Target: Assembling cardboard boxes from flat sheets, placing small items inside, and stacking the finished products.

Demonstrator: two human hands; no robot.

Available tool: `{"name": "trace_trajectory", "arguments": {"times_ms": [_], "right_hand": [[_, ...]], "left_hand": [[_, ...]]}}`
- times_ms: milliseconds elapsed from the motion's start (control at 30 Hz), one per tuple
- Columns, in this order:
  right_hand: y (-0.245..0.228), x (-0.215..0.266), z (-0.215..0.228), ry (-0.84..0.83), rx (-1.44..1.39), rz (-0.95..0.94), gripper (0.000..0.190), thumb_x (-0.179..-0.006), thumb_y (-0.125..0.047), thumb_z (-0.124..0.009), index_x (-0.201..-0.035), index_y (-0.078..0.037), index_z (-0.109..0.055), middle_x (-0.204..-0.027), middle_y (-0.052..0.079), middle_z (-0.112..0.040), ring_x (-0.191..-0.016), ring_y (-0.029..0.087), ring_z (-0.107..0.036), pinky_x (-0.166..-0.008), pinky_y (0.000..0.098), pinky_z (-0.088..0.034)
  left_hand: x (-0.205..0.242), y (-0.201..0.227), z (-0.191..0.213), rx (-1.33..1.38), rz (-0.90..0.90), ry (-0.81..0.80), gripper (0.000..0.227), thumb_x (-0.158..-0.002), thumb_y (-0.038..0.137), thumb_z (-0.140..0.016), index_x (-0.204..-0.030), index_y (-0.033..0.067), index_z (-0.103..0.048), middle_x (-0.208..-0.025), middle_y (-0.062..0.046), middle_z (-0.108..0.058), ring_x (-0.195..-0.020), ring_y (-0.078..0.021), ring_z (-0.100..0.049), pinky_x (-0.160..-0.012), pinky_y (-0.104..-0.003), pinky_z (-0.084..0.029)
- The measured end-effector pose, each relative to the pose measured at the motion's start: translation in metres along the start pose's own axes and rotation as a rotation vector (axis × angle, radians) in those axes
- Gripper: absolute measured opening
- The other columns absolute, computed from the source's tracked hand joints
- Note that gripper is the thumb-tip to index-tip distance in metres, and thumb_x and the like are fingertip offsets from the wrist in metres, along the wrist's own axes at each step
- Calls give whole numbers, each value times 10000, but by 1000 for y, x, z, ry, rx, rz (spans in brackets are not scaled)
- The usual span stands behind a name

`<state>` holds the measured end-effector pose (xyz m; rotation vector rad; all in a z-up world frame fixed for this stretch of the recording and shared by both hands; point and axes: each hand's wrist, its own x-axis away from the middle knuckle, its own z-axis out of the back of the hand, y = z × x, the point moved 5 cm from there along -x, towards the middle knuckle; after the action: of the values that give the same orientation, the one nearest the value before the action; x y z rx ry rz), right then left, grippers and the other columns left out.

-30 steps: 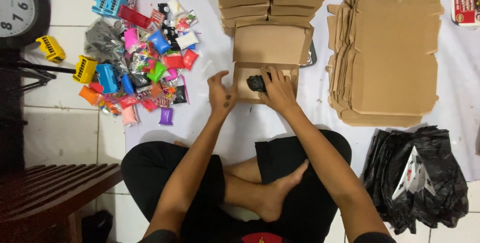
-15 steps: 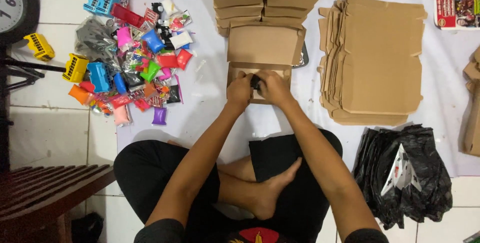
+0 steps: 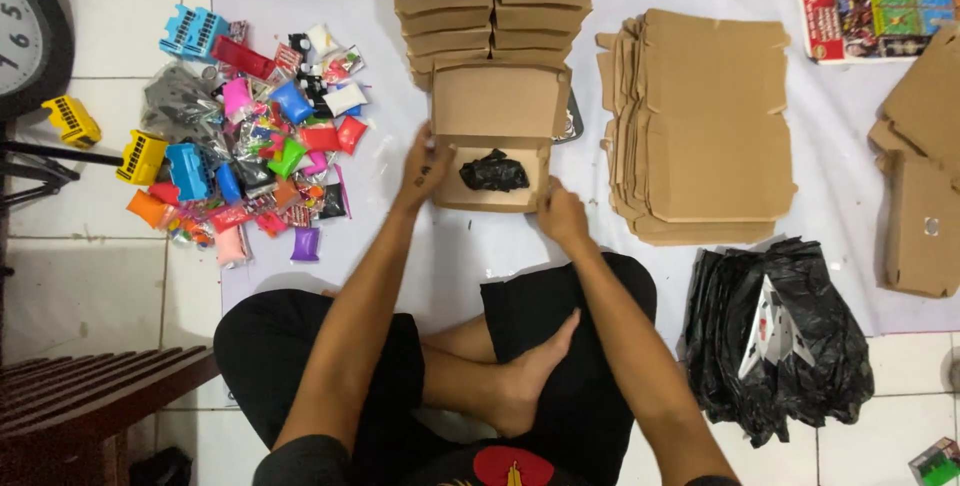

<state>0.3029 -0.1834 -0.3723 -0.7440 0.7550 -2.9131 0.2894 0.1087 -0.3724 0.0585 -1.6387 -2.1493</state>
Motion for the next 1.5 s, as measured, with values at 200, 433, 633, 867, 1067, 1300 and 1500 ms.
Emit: {"name": "trace_trajectory", "arguments": {"times_ms": [200,433,633,867,1067,1300,1500], "right_hand": [[-12,47,26,41,-59,22,493,-967,-195,-517,-1438,-58,-566,-1005,266,-747,-993,443,-728,-832,560,-595],[-81,175,97,53,-166,157,467,-986,-69,-464,-1418,93,-538,-950,342,-729,-942,470,-726,-818,574,-581],[-104,233,97,-73,-236,239,511,-962,-124,-518,-1452,21,-525,-908,245,-762,-872,406,-744,-776,528,-590],[-62,221,97,-44,-213,227,450,-1058,-294,-462,-1415,-47,-579,-856,210,-778,-839,389,-753,-803,525,-571],[-9,214,96,66,-81,99,430,-1017,-296,-557,-1377,-67,-612,-871,170,-788,-948,388,-745,-857,515,-561],[26,180,71,189,-212,44,276,-927,-220,-702,-1188,-148,-755,-785,81,-779,-717,237,-731,-722,362,-554],[28,138,72,168,-239,50,220,-907,-186,-673,-1094,-150,-784,-756,125,-764,-771,345,-724,-778,434,-544]], "left_hand": [[58,52,2,21,-65,98,474,-1051,311,-536,-1453,61,-524,-1287,-209,-610,-1251,-392,-583,-1058,-527,-476],[107,47,44,330,-21,58,299,-1089,290,-493,-1237,104,-673,-1049,-139,-727,-971,-262,-697,-866,-450,-573],[152,39,108,252,108,184,443,-1044,372,-578,-1377,83,-619,-1210,-231,-673,-1115,-314,-645,-973,-475,-528],[186,48,160,351,218,265,479,-1022,381,-600,-1402,91,-585,-1403,-229,-568,-1284,-342,-548,-1094,-533,-419],[167,-18,147,551,390,172,614,-999,445,-630,-1526,175,-468,-1457,-183,-536,-1304,-325,-533,-1114,-538,-395],[164,-5,123,570,382,106,591,-1010,412,-637,-1488,97,-491,-1448,-248,-537,-1285,-349,-571,-1059,-529,-470],[154,-38,118,555,414,139,452,-1027,408,-644,-1390,147,-580,-1367,-158,-599,-1232,-296,-592,-1013,-492,-498]]}}
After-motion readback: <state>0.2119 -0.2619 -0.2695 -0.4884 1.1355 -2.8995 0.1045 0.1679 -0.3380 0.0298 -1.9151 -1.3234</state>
